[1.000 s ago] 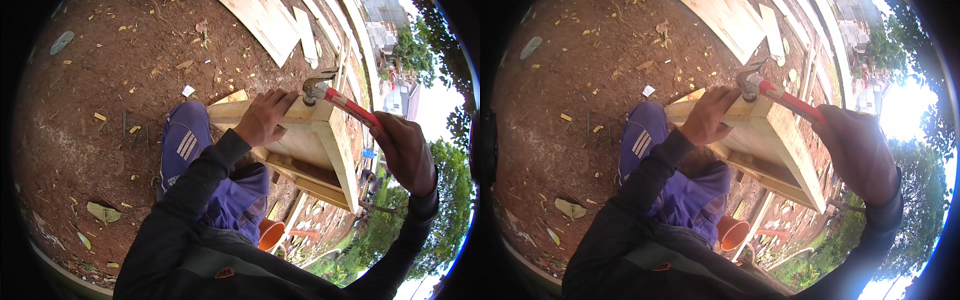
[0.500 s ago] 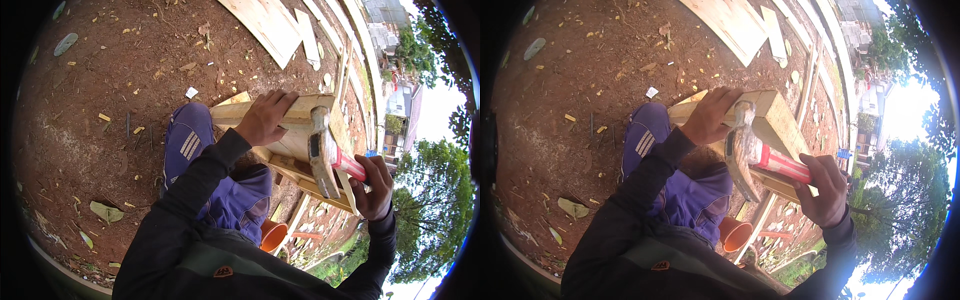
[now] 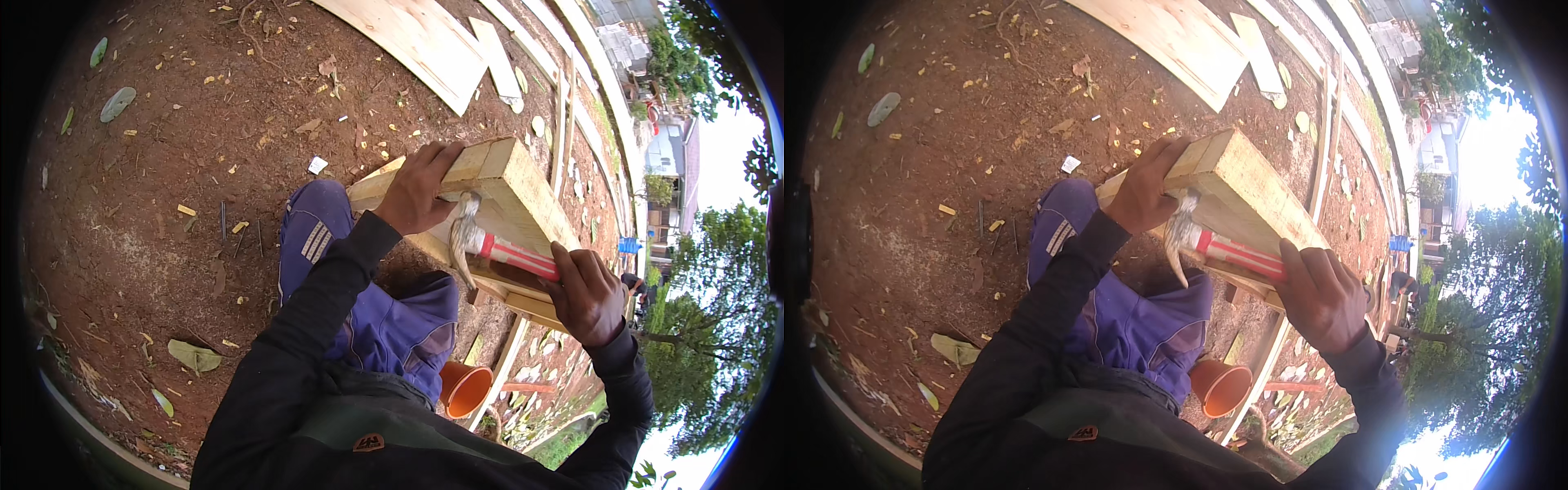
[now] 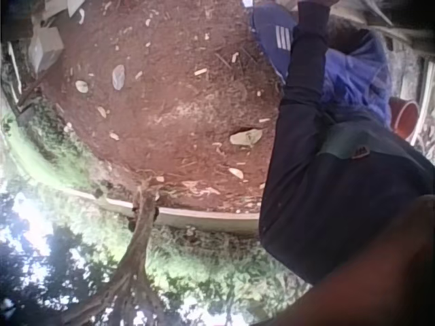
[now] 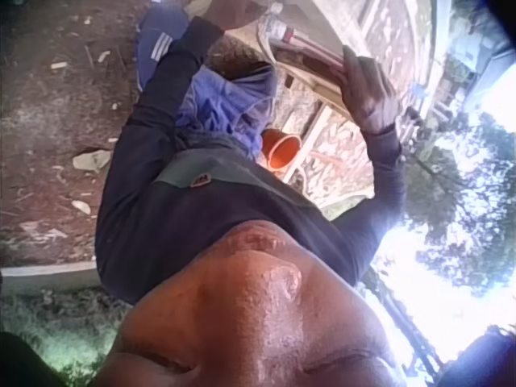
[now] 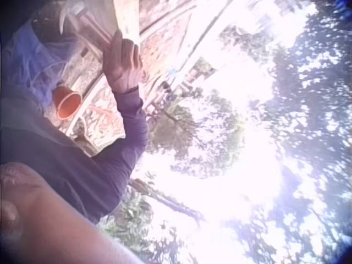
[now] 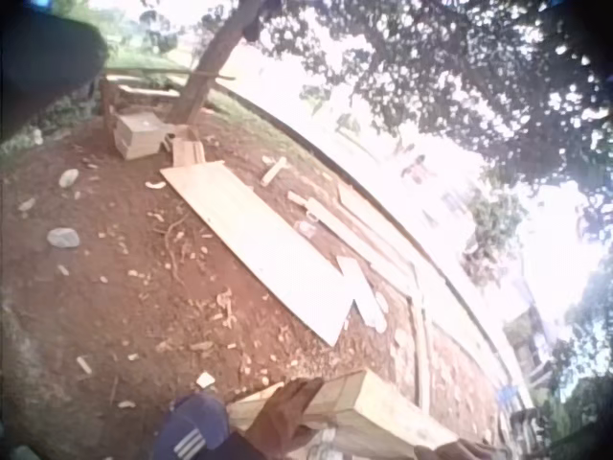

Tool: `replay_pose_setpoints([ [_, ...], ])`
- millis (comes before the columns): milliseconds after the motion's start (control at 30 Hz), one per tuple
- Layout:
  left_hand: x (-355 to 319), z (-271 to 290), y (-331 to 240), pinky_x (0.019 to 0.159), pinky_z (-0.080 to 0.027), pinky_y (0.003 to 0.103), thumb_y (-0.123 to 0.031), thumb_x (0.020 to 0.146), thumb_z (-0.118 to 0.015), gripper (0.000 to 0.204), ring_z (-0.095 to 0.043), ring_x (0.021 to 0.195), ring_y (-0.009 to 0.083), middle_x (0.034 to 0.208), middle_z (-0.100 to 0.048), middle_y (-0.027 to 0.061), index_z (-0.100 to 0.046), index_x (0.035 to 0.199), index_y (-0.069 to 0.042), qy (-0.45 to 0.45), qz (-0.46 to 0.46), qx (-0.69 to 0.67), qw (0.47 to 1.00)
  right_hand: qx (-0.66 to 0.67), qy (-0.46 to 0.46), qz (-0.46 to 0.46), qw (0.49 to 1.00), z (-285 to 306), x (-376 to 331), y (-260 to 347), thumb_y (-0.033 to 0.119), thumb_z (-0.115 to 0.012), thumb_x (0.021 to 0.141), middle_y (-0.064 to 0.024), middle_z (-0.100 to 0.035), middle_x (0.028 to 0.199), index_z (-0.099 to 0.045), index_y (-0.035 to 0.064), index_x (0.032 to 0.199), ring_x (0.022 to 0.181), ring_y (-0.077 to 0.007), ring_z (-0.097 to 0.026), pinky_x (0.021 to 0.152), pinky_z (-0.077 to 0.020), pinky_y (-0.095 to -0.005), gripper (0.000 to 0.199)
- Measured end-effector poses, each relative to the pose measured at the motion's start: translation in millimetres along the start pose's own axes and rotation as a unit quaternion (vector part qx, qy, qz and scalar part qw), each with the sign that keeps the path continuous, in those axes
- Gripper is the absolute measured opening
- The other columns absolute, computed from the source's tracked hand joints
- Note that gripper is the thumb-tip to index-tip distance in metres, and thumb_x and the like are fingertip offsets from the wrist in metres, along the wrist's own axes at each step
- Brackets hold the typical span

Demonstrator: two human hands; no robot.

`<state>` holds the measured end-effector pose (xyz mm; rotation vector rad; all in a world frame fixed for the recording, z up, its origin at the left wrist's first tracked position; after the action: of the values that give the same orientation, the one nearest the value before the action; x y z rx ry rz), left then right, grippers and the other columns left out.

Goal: The person assembles a wooden box-like structure outdoors by hand, using a hammer and nails to join wooden planks. They repeatedly position planks, hammer nails, and adjust the frame.

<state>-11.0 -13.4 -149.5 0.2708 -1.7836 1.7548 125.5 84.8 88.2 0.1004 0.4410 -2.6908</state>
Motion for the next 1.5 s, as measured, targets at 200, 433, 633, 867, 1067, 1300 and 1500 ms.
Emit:
replay_pose_setpoints([
  [200, -6, -4, 9, 0.103, -0.045, 0.049, -0.004, 0.067, -0.075, 0.091, -0.053, 0.118, 0.0445, 0.129, -0.053, 0.0226, -0.04, 0.151, -0.004, 0.025, -0.004, -0.01, 1.0, 0.017, -0.012, -0.011, 1.0, -3, 6, 10, 0.009, -0.081, 0.075, -0.0102, -0.06, 0.086, -0.064, -0.0027, 0.121, 0.072, -0.0271, -0.065, 0.06, -0.0546, -0.0395, 0.05],
  [433, -11, -6, 8, 0.104, -0.044, 0.049, -0.007, 0.066, -0.078, 0.093, -0.053, 0.119, 0.0442, 0.13, -0.053, 0.0224, -0.041, 0.151, -0.005, -0.027, -0.039, 0.022, 0.999, 0.136, -0.019, -0.069, 0.988, 47, 34, 6, 0.008, -0.075, 0.088, -0.0162, -0.068, 0.086, -0.066, 0.0001, 0.117, 0.07, -0.0311, -0.069, 0.061, -0.0531, -0.0384, 0.031],
  [633, -7, -2, 7, 0.107, -0.042, 0.05, -0.009, 0.066, -0.079, 0.092, -0.051, 0.123, 0.0435, 0.133, -0.052, 0.022, -0.042, 0.15, -0.005, 0.029, 0.013, -0.016, 0.999, 0.136, 0.049, -0.066, 0.987, 61, 95, -4, 0.011, -0.068, 0.095, -0.0187, -0.062, 0.076, -0.065, -0.0004, 0.1, 0.065, -0.0384, -0.062, 0.061, -0.0476, -0.0451, 0.012],
  [867, -9, 4, -3, 0.106, -0.043, 0.048, -0.007, 0.067, -0.077, 0.09, -0.052, 0.121, 0.0427, 0.131, -0.053, 0.0202, -0.042, 0.15, -0.004, 0.035, 0.02, -0.013, 0.999, 0.117, -0.008, -0.082, 0.99, 64, 102, -9, 0.008, -0.066, 0.095, -0.0196, -0.058, 0.074, -0.063, -0.0002, 0.098, 0.064, -0.0393, -0.059, 0.06, -0.0458, -0.0446, 0.009],
  [1067, -4, 6, -4, 0.104, -0.045, 0.046, -0.004, 0.066, -0.075, 0.086, -0.054, 0.12, 0.0422, 0.13, -0.055, 0.0207, -0.045, 0.147, -0.002, 0.026, 0.028, -0.001, 0.999, 0.154, -0.051, -0.195, 0.967, 52, 62, -18, 0.009, -0.063, 0.099, -0.0191, -0.061, 0.076, -0.065, -0.002, 0.113, 0.064, -0.03, -0.058, 0.063, -0.0479, -0.0379, 0.018],
  [1300, 2, -2, 1, 0.103, -0.048, 0.046, -0.008, 0.067, -0.081, 0.089, -0.054, 0.12, 0.0419, 0.131, -0.054, 0.0204, -0.044, 0.148, -0.004, 0.033, 0.046, -0.003, 0.998, 0.161, -0.155, -0.328, 0.918, -3, -2, -55, 0.02, -0.083, 0.084, -0.0123, -0.061, 0.067, -0.07, 0.0035, 0.115, 0.056, -0.0233, -0.059, 0.056, -0.0465, -0.037, 0.037],
  [1500, 5, 3, -4, 0.11, -0.043, 0.044, -0.013, 0.074, -0.082, 0.087, -0.052, 0.131, 0.0416, 0.141, -0.051, 0.024, -0.041, 0.15, 0.001, 0.056, 0.074, -0.034, 0.995, 0.172, -0.215, -0.306, 0.911, -37, -28, -64, 0.013, -0.079, 0.084, -0.0159, -0.071, 0.107, -0.075, 0.0041, 0.11, 0.089, -0.0301, -0.07, 0.076, -0.0549, -0.038, 0.028],
])
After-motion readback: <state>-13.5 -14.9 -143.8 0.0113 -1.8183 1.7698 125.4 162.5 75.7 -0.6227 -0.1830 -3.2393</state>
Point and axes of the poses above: each hand's wrist, its own x-axis towards the middle knuckle, its own z-axis out of the back of the hand, y = z × x, the point moved 5 cm from there along x, towards the middle knuckle
